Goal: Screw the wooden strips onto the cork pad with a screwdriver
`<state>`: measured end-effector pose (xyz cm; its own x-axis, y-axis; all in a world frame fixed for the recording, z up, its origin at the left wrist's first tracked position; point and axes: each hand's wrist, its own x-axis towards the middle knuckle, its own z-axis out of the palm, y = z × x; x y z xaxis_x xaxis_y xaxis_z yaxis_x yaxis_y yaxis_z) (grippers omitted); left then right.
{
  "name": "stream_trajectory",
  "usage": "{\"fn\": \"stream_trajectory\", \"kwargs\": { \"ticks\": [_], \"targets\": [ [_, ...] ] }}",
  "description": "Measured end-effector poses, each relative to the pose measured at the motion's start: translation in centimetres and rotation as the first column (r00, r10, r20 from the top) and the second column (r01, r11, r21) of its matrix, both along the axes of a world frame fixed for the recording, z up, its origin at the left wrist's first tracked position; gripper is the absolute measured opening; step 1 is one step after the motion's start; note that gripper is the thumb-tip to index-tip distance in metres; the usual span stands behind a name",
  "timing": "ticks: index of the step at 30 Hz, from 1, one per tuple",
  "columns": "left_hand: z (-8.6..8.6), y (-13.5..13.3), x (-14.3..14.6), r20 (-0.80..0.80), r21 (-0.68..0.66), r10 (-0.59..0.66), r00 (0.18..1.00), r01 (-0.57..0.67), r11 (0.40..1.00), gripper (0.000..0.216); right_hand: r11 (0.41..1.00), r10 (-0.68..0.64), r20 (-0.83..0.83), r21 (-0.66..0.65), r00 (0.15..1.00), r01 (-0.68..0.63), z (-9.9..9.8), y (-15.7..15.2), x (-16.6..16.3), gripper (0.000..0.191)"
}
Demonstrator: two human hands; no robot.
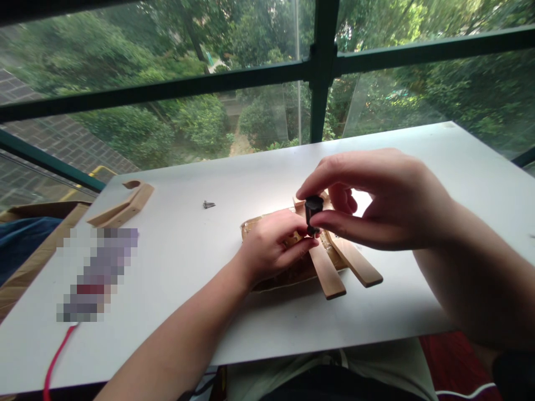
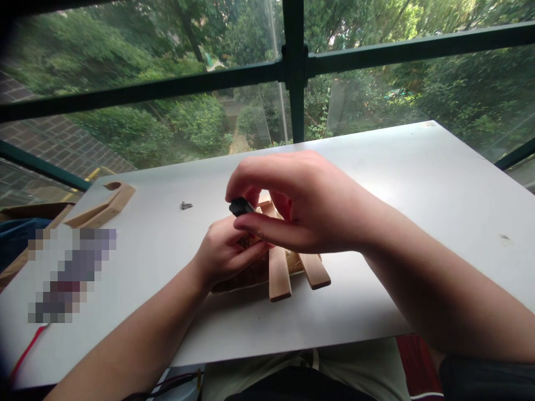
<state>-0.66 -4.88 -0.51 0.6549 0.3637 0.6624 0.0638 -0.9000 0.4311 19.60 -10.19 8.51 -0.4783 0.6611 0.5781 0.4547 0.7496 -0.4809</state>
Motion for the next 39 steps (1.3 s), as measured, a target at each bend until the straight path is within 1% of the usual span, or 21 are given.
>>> {"fn": "stream_trajectory", "kwargs": {
  "ticks": [2, 6, 8, 12, 20, 25, 28, 32, 39],
  "targets": [
    [0.09, 0.02, 0.01, 0.002, -0.001, -0.009, 1.0, 0.009, 1.0, 0.008, 1.0, 0.011, -0.012, -0.022, 1.0, -0.011, 0.03, -0.1, -0.02, 0.014],
    [0.28, 0.1, -0.06, -0.018, -0.024, -0.046, 0.999, 0.045, 0.999, 0.005, 0.993, 0.08, -0.044, -0.083, 0.996, -0.084, 0.17, -0.48, 0.0, 0.032],
    [0.3, 0.09, -0.11, -0.033, -0.042, -0.055, 0.998, 0.053, 0.998, 0.005, 0.989, 0.114, -0.044, -0.088, 0.992, -0.118, 0.21, -0.58, 0.04, 0.035],
    [0.25, 0.02, -0.16, -0.037, -0.054, -0.055, 0.998, 0.053, 0.997, 0.004, 0.987, 0.146, -0.023, -0.065, 0.989, -0.147, 0.09, -0.37, 0.15, 0.03],
    [0.08, 0.05, -0.05, 0.008, -0.001, -0.049, 0.999, 0.049, 0.999, 0.006, 0.993, 0.116, 0.006, -0.027, 0.993, -0.116, -0.19, 0.02, 0.17, 0.02],
    [-0.12, 0.15, -0.07, -0.003, -0.008, 0.027, 1.0, -0.027, 1.0, 0.02, 0.995, 0.104, -0.004, 0.011, 0.995, -0.104, -0.19, 0.05, -0.11, 0.017],
    [-0.14, 0.18, -0.12, -0.01, 0.001, 0.039, 0.999, -0.039, 0.999, 0.016, 0.994, 0.106, -0.029, 0.007, 0.994, -0.106, -0.21, 0.08, -0.22, 0.014],
    [-0.09, 0.12, -0.15, -0.029, 0.022, 0.04, 0.999, -0.04, 0.999, 0.009, 0.998, 0.064, -0.044, 0.003, 0.997, -0.064, -0.33, 0.06, -0.31, 0.012],
    [-0.13, 0.21, -0.01, -0.032, 0.073, 0.045, 0.998, -0.042, 0.996, 0.013, 0.999, 0.043, -0.041, 0.001, 0.998, -0.043, -0.49, 0.07, -0.57, 0.011]
  ]
}}
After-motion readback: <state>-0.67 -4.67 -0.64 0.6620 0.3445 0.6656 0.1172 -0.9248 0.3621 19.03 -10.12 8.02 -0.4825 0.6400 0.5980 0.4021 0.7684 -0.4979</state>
